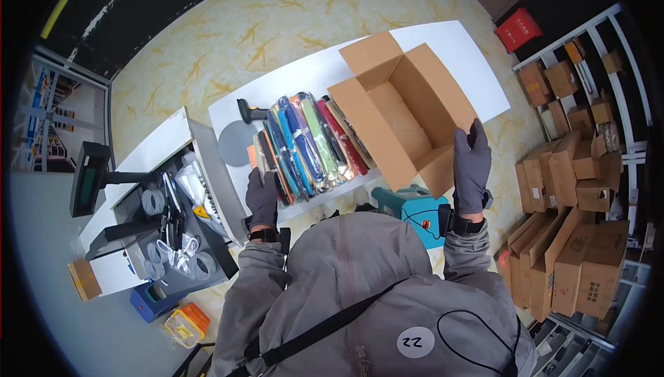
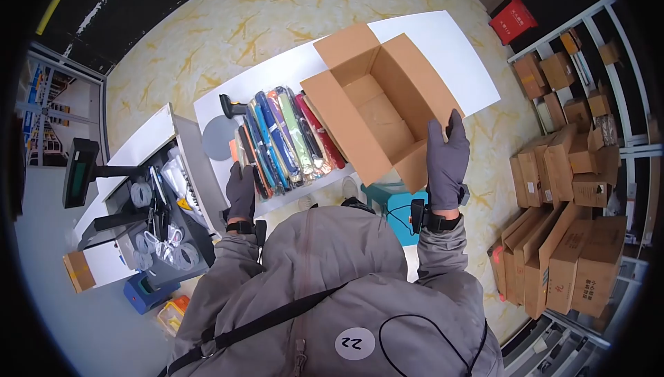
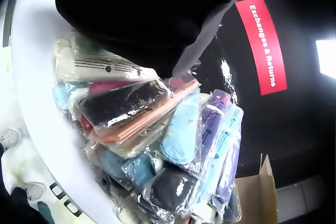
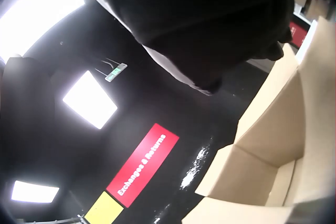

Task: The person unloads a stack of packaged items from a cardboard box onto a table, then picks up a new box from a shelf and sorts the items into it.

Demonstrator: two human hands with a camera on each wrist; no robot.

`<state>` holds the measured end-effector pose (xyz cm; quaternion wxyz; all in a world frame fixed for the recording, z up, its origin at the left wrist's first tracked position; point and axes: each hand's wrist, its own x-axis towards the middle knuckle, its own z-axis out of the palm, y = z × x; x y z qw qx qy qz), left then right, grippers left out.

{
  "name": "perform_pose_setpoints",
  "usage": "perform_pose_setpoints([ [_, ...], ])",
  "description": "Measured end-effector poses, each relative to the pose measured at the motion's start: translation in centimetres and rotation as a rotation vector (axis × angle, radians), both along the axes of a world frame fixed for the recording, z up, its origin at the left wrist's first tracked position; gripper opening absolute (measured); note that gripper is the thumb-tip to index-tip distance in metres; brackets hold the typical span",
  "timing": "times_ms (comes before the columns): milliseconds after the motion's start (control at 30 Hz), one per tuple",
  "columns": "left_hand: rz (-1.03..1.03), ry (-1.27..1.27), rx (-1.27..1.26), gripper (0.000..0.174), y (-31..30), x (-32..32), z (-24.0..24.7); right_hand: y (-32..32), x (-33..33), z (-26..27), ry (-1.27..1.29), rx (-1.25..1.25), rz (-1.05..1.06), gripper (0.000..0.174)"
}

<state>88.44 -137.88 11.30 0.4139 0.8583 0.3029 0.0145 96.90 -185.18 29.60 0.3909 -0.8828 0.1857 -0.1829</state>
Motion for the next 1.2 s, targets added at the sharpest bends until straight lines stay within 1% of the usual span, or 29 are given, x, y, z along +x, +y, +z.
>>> perform_pose_setpoints([
  [33, -0.015, -0.006, -0.008, 0.072, -0.4, 0.5, -0.3, -1.2, -0.4, -1.1, -0.005, -0.116, -0.08, 0.074],
  [67, 0.04, -0.031, -0.157, 0.071, -0.8, 0.9, -0.8, -2.0, -0.7, -2.0, -0.009, -0.121, -0.098, 0.074],
  [133, 0.145, -0.071, -0.452, 0.068, -1.1, 1.6, -1.7, -3.0, -1.4, -3.4, 0.129, -0.095, -0.159, 0.083],
  [167, 0.128, -0.07, -0.452, 0.068, -1.1, 1.8, -1.8, -3.3, -1.6, -3.6, 0.199, -0.078, -0.188, 0.089],
  [200, 0.155, -0.063, -0.436, 0.065, -1.0, 1.8, -1.8, -3.5, -1.7, -3.8, 0.197, -0.075, -0.203, 0.089],
  [267, 0.213, -0.05, -0.399, 0.059, -0.3, 1.7, -2.1, -3.0, -1.6, -3.8, 0.238, -0.057, -0.184, 0.094],
  [333, 0.22, -0.084, -0.385, 0.062, 1.2, 1.3, -3.8, -2.6, -1.6, -3.8, 0.261, -0.039, -0.185, 0.097],
  [367, 0.241, -0.119, -0.376, 0.065, 1.9, 1.1, -5.0, -2.4, -1.5, -3.8, 0.266, -0.093, -0.182, 0.097],
  [433, 0.251, -0.156, -0.361, 0.067, 1.7, 0.8, -5.0, -2.6, -1.3, -3.8, 0.278, -0.201, -0.17, 0.097],
  [467, 0.261, -0.16, -0.31, 0.068, 1.5, 0.6, -4.7, -3.0, -0.9, -3.8, 0.278, -0.194, -0.177, 0.097],
  [533, 0.285, -0.169, -0.207, 0.069, 0.9, 0.4, -3.6, -3.8, 0.3, -4.0, 0.463, -0.099, -0.126, 0.083],
  [567, 0.285, -0.172, -0.202, 0.069, 0.2, 0.7, -2.4, -4.2, 0.7, -4.1, 0.554, -0.052, -0.095, 0.076],
  [600, 0.299, -0.158, -0.166, 0.069, -0.5, 0.8, -1.1, -5.3, 0.8, -5.1, 0.552, -0.047, -0.092, 0.076],
  [700, 0.337, -0.137, -0.091, 0.07, -2.7, 1.0, 2.8, -9.9, 1.3, -10.5, 0.51, -0.076, 0.394, 0.045],
  [733, 0.343, -0.152, -0.082, 0.07, -3.6, 1.3, 4.1, -10.0, 1.6, -10.3, 0.507, -0.073, 0.399, 0.045],
  [800, 0.351, -0.183, -0.067, 0.07, -5.0, 1.8, 5.7, -9.9, 2.2, -8.2, 0.544, 0.04, 0.367, 0.056],
  [833, 0.35, -0.188, -0.067, 0.07, -5.0, 2.0, 5.3, -10.1, 2.4, -7.6, 0.561, 0.096, 0.35, 0.064],
  [867, 0.367, -0.188, -0.075, 0.071, -4.6, 2.1, 4.4, -10.5, 2.6, -8.1, 0.556, 0.096, 0.35, 0.064],
  [933, 0.396, -0.191, -0.096, 0.071, -4.0, 2.2, 3.5, -10.8, 2.4, -9.9, 0.529, -0.011, 0.37, 0.043],
  [967, 0.387, -0.198, -0.1, 0.071, -3.7, 2.1, 3.1, -11.2, 2.0, -10.6, 0.515, -0.065, 0.373, 0.034],
  [1000, 0.393, -0.206, -0.075, 0.07, -3.7, 2.0, 3.2, -10.9, 1.6, -9.7, 0.508, -0.066, 0.357, 0.034],
  [1100, 0.364, -0.237, -0.051, 0.068, -4.5, 2.1, 4.5, -10.0, -0.2, -6.1, 0.481, 0.218, 0.109, 0.044],
  [1133, 0.371, -0.339, -0.135, 0.065, -5.1, 2.1, 5.3, -9.9, -1.0, -5.7, 0.459, 0.215, 0.072, 0.044],
  [1167, 0.37, -0.439, -0.226, 0.063, -5.7, 2.4, 6.2, -9.9, -2.0, -5.3, 0.429, 0.285, 0.024, 0.048],
  [1200, 0.317, -0.45, -0.254, 0.063, -6.0, 2.7, 7.0, -9.9, -3.2, -5.1, 0.394, 0.356, -0.031, 0.052],
])
